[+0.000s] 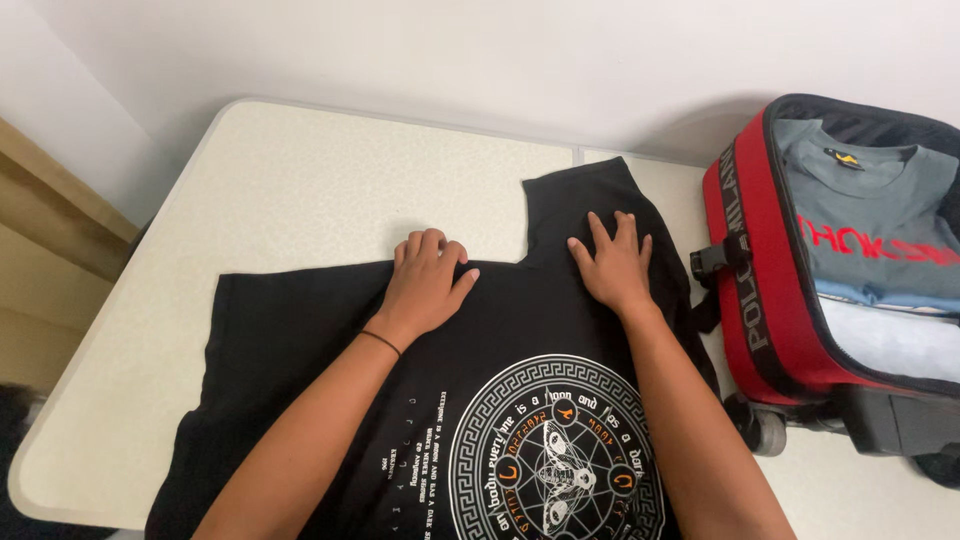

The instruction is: The person folds a grey t-shirt on a white table and places it into a red and black suitcase, then picks up a black t-shirt and begins folding it on the same surface.

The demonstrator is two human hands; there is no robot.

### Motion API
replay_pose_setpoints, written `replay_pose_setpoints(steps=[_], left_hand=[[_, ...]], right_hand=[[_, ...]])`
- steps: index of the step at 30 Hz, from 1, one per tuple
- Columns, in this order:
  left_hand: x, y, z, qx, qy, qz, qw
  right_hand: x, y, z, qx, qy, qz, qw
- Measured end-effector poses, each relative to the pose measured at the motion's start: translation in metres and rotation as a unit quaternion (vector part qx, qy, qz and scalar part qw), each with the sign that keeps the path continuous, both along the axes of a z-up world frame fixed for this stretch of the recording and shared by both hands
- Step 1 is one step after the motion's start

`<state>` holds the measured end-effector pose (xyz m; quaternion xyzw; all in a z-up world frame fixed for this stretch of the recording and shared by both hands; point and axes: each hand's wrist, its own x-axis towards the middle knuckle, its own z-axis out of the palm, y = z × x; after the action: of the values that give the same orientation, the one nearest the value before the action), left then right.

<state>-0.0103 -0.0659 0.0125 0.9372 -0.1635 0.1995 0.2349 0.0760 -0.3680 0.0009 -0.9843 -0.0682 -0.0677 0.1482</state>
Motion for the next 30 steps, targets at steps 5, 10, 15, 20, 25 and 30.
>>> replay_pose_setpoints(steps=[5,10,15,20,25,30], left_hand=[[0.018,0.013,0.007,-0.051,0.011,-0.038,0.998],[-0.022,0.047,0.025,0.078,0.007,0.121,0.99],[-0.059,0.109,0.007,0.116,0.064,0.296,0.946],[-0.051,0.144,-0.027,0.081,0.071,0.28,0.954],[-0.021,0.172,-0.03,0.077,0.115,0.282,0.949],[0.004,0.192,-0.031,0.078,0.136,0.284,0.946]], right_hand=[[0.024,-0.002,0.0,-0.005,0.006,-0.011,1.0],[0.031,-0.008,0.001,-0.015,0.014,0.007,1.0],[0.039,-0.013,0.008,-0.028,0.037,0.024,0.999],[0.051,-0.006,0.007,-0.033,0.043,0.033,0.998],[0.067,0.006,0.009,-0.026,0.028,0.046,0.998],[0.082,0.016,0.009,-0.011,0.026,0.058,0.998]])
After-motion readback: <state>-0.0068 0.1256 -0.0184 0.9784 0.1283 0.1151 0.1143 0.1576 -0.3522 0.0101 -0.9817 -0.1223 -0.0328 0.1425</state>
